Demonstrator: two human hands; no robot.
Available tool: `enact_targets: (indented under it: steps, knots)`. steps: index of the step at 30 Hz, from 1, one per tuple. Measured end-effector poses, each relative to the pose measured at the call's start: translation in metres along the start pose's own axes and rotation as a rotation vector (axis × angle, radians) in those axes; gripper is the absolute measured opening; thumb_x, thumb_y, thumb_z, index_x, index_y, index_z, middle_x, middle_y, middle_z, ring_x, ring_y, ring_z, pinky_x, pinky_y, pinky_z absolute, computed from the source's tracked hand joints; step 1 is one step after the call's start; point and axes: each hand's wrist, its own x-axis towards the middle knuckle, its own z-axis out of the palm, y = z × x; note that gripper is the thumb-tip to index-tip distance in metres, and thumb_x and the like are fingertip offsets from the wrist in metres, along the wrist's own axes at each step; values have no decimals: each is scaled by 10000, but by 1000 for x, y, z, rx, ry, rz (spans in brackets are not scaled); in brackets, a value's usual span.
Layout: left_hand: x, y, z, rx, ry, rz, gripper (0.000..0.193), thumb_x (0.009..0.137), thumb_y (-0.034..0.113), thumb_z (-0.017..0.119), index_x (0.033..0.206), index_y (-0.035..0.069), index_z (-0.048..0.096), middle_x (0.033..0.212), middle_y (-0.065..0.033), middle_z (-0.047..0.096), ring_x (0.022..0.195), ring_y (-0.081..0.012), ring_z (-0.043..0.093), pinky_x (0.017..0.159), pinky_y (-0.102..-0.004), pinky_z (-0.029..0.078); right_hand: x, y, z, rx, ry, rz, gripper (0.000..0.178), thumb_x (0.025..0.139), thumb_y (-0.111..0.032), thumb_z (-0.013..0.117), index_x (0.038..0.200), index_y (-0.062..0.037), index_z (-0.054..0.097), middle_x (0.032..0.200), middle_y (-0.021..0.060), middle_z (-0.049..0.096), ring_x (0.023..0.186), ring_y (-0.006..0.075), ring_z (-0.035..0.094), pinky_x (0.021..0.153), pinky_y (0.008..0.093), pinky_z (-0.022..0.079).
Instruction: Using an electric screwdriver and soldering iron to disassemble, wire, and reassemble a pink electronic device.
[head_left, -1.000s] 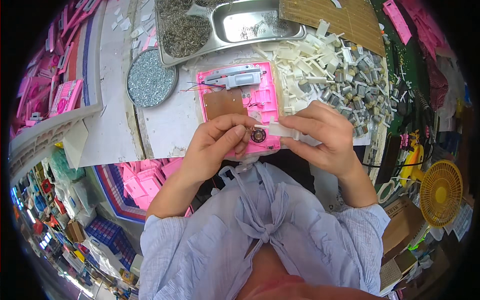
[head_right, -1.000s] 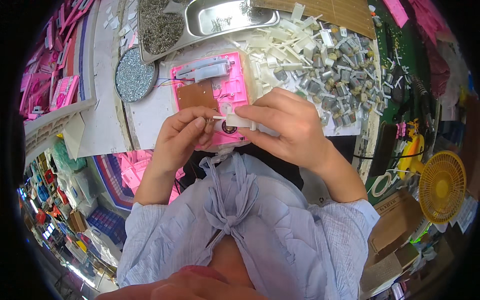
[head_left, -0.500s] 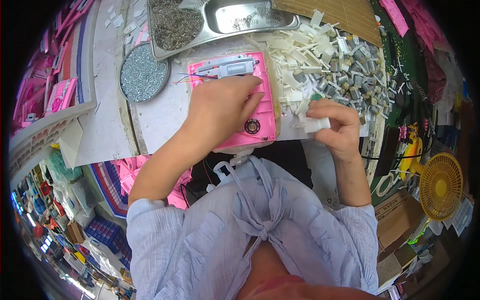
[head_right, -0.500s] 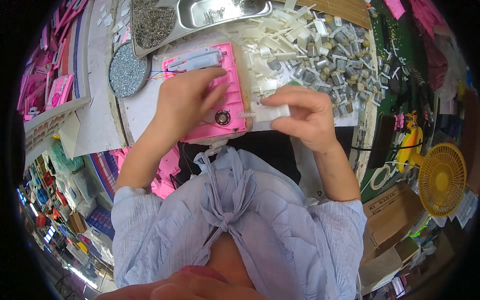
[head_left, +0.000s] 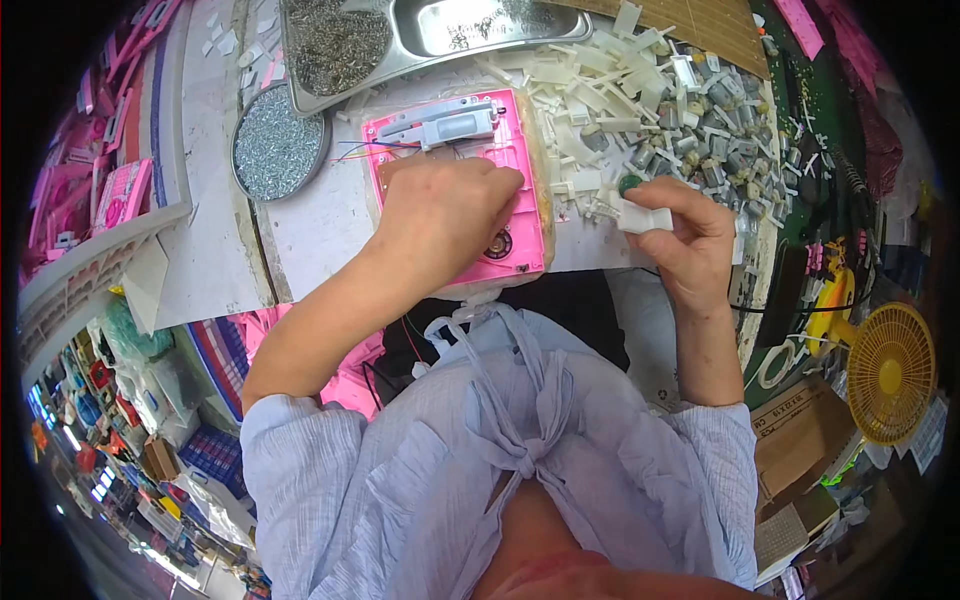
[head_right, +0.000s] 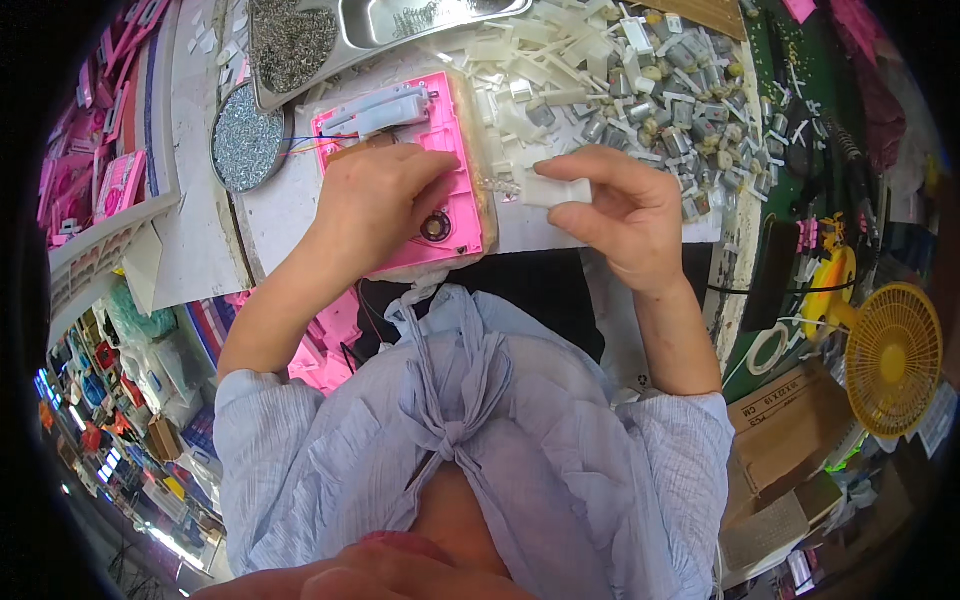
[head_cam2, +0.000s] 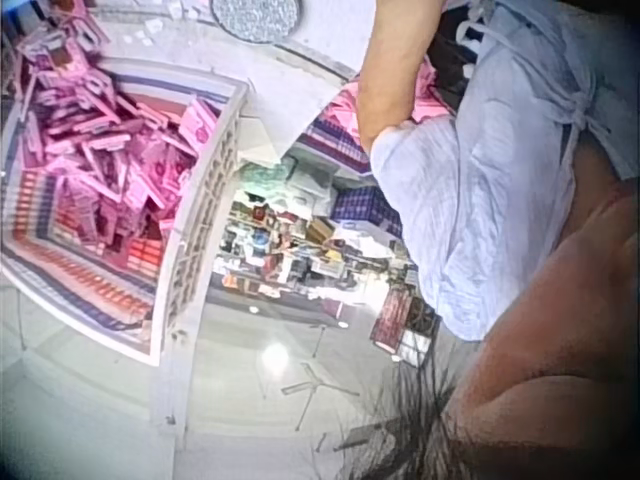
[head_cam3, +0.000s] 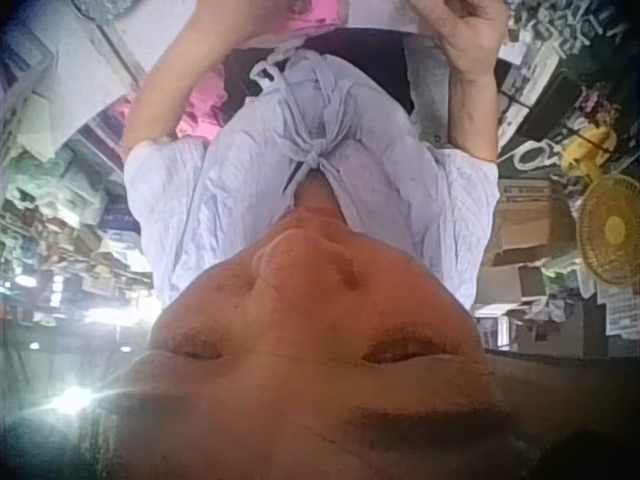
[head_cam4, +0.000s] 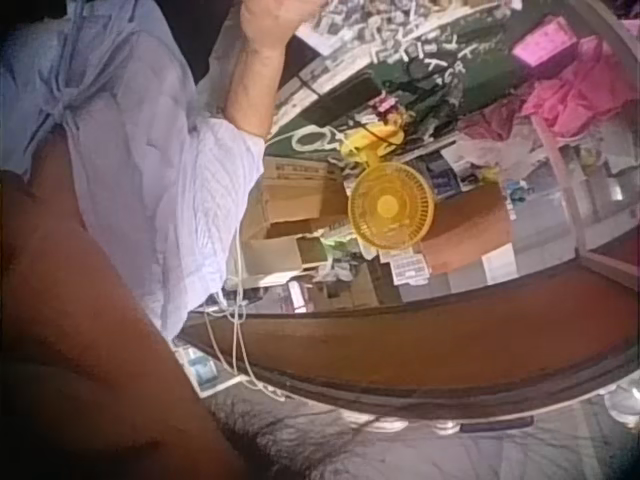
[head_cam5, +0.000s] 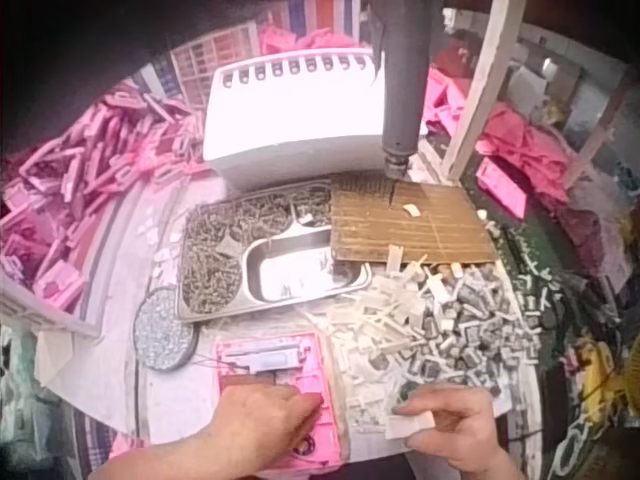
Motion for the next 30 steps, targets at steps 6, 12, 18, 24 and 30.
enact_targets:
  steps: [6,12,18,24,30]
  knots:
    - [0,2,-11,-423,-33,-251,88,825,69,738,907,50,716,748,-88,649,659,-207,637,608,-332,489,1,-8,6,-473,67,10,348,765,-18,829,1087,42,712,1117,135,696,946,196,659,840,316,516]
    - [-31,-13,-9,-560,387,-179,110,769,-17,780,856,1,716,800,-103,676,722,-195,653,622,-291,497,30,1,29,-957,-166,-416,307,667,-118,853,943,-77,725,955,66,678,863,281,615,755,367,510]
    - [-38,-10,8,-558,500,-177,115,782,-62,770,864,-23,699,861,-113,689,789,-190,653,678,-275,504,49,6,47,-1194,-315,-546,241,654,-125,786,878,-97,702,912,33,610,881,249,565,756,377,481]
    - [-37,-13,11,-580,491,-141,140,773,-32,788,875,-1,697,883,-106,683,752,-191,645,647,-288,512,57,4,59,-1270,-400,-600,227,663,-132,784,853,-70,677,892,39,595,882,249,570,766,378,485]
    - [-38,-10,12,-636,400,-149,161,782,3,777,917,28,692,921,-104,693,737,-234,657,624,-323,523,57,33,38,-872,-359,-499,234,659,-98,797,851,-57,669,864,53,592,866,262,573,771,385,495]
